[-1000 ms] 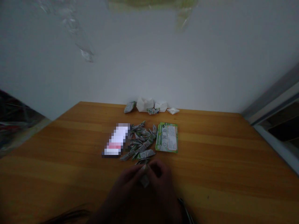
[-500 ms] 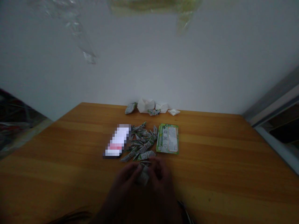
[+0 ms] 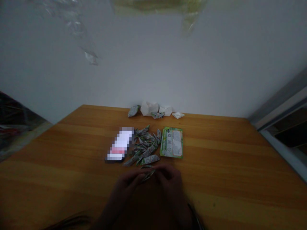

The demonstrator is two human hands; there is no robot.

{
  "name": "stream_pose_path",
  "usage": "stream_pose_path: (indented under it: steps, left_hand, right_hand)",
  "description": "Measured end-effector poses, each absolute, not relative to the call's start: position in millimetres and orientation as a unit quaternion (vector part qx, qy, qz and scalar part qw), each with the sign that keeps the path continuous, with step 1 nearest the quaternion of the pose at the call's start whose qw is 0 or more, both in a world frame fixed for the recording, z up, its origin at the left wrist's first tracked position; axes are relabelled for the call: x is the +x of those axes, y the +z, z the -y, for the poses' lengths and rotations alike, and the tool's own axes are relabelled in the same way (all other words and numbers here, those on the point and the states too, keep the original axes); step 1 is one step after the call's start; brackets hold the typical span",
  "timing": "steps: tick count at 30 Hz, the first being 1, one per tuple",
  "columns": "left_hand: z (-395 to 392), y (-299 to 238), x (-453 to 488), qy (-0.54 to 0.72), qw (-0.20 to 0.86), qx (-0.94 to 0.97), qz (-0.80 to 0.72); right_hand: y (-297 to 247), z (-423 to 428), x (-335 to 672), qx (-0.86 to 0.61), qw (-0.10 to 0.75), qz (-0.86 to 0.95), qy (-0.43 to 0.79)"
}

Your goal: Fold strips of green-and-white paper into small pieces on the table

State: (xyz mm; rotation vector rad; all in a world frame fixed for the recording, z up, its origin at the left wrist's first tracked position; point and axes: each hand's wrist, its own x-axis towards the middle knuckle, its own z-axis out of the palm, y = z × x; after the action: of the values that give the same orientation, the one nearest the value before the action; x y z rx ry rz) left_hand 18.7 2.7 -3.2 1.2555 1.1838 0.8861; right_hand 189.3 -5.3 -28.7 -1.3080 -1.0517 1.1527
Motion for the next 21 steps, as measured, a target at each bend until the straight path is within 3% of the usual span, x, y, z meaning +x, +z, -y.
stream_pose_path:
  steps: [13, 21]
  left_hand:
    - [-0.1, -3.5, 17.2, 0.346, 0.460, 0.679, -0.456]
    - [-6.2, -6.9, 9.5, 0.440, 0.468, 0.611, -0.462]
  right_hand:
    - [-23.8, -2.8, 206.2, -0.516, 0.497, 0.467, 0.518]
    - [-32.7, -1.1, 211.1, -0.434, 0.471, 0.533, 0.553]
